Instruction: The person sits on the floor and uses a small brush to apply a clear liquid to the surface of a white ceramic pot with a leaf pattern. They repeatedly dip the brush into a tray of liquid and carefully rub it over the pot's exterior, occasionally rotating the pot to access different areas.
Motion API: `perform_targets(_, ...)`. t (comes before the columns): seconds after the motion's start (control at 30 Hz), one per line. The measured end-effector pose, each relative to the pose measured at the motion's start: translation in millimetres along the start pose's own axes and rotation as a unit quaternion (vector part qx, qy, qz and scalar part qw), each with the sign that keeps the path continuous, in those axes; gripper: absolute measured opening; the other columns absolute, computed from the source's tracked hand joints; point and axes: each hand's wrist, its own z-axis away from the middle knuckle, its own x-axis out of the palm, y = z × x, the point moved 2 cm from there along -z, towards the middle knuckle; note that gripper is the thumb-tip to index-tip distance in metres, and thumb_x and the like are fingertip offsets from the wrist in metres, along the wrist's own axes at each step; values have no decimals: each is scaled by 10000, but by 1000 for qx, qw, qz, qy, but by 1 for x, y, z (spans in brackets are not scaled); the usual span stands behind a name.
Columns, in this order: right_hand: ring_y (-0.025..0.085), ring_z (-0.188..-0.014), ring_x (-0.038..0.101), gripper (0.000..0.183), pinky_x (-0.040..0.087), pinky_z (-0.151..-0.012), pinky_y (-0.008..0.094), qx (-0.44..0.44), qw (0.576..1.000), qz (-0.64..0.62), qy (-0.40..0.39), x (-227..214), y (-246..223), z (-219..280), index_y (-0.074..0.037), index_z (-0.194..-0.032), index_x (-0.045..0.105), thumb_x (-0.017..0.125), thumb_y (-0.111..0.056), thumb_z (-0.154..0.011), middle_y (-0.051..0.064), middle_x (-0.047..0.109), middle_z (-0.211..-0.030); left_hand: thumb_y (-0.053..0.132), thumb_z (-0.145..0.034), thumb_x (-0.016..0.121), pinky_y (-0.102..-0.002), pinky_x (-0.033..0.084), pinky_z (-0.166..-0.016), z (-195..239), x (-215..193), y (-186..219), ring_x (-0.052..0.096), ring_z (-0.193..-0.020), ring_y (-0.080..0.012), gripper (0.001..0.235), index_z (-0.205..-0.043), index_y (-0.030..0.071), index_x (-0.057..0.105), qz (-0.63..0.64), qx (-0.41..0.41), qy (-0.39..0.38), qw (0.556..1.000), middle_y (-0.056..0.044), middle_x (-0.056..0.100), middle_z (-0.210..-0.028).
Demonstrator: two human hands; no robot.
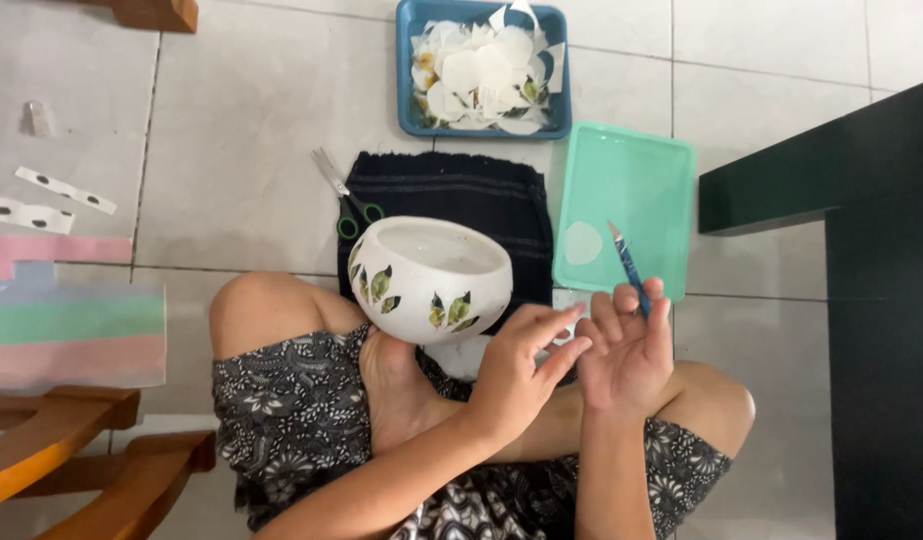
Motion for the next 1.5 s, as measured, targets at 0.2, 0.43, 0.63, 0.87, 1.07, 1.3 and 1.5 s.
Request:
perform_targets(0.2, 113, -577, 363, 113, 304, -496, 220, -70, 966, 237, 70, -27, -14, 11, -143, -1025, 555, 500, -216, -958, 38, 514, -799, 87, -793, 708, -226, 415, -518, 14, 25, -28, 504, -543, -100, 33, -820, 70, 700, -35, -92, -28, 995, -15, 559, -702)
perform_targets(0.43, 86, -660, 487, 78, 404, -643, 229, -134, 911, 313, 234, -60, -51, 11, -144, -1021, 527, 512, -147, -944, -1, 549, -784, 217, -839, 642, -214, 524, -726, 45, 17, -47, 633, -757, -95, 84, -806, 143, 666, -105, -339, -203, 913, 1, 685, -806)
perform_targets(0.63, 84, -641, 491, 57, 424, -629, 227, -117, 909, 297, 269, -68, -41, 5, -138, -987, 551, 532, -144, -934, -3, 538, -753, 217, -884, 552, -230, 447, -684, 40, 14, -77, 587, -698, -78, 145, -813, 163, 667, -100, -376, -145, 910, 57, 656, -722)
perform_targets(0.87, 64, -625, 536, 114, 490, -633, 207, -103, 900, 332, 264, -77, -32, 3, -125, -1026, 530, 552, -188, -933, -8, 587, -717, 16, -762, 630, -319, 528, -621, 37, 34, -160, 604, -803, -248, 120, -877, -12, 644, -477, -139, -216, 841, -154, 602, -843)
perform_targets(1.07, 65, -620, 536, 99, 492, -628, 209, -98, 906, 300, 281, -79, -35, 4, -133, -1008, 536, 556, -192, -930, -13, 582, -704, -40, -689, 642, -373, 554, -561, 67, 28, -220, 617, -763, -279, 144, -831, -37, 619, -475, -211, -243, 819, -159, 597, -804)
perform_targets(1.3, 68, -606, 539, 108, 502, -624, 213, -92, 905, 309, 278, -80, -29, 0, -118, -1010, 538, 560, -183, -927, -7, 584, -693, 230, -862, 592, -500, 549, -656, 40, 1, -179, 647, -846, -385, 342, -1016, -75, 578, -398, -355, -191, 824, -248, 642, -869)
perform_targets(1.5, 72, -606, 546, 117, 514, -624, 213, -86, 908, 309, 270, -84, -28, 0, -121, -1012, 544, 570, -191, -923, -2, 586, -695, 471, -858, 566, -433, 556, -740, 16, 7, -155, 630, -943, -339, 575, -1084, -58, 587, -378, -391, -106, 832, -230, 650, -983)
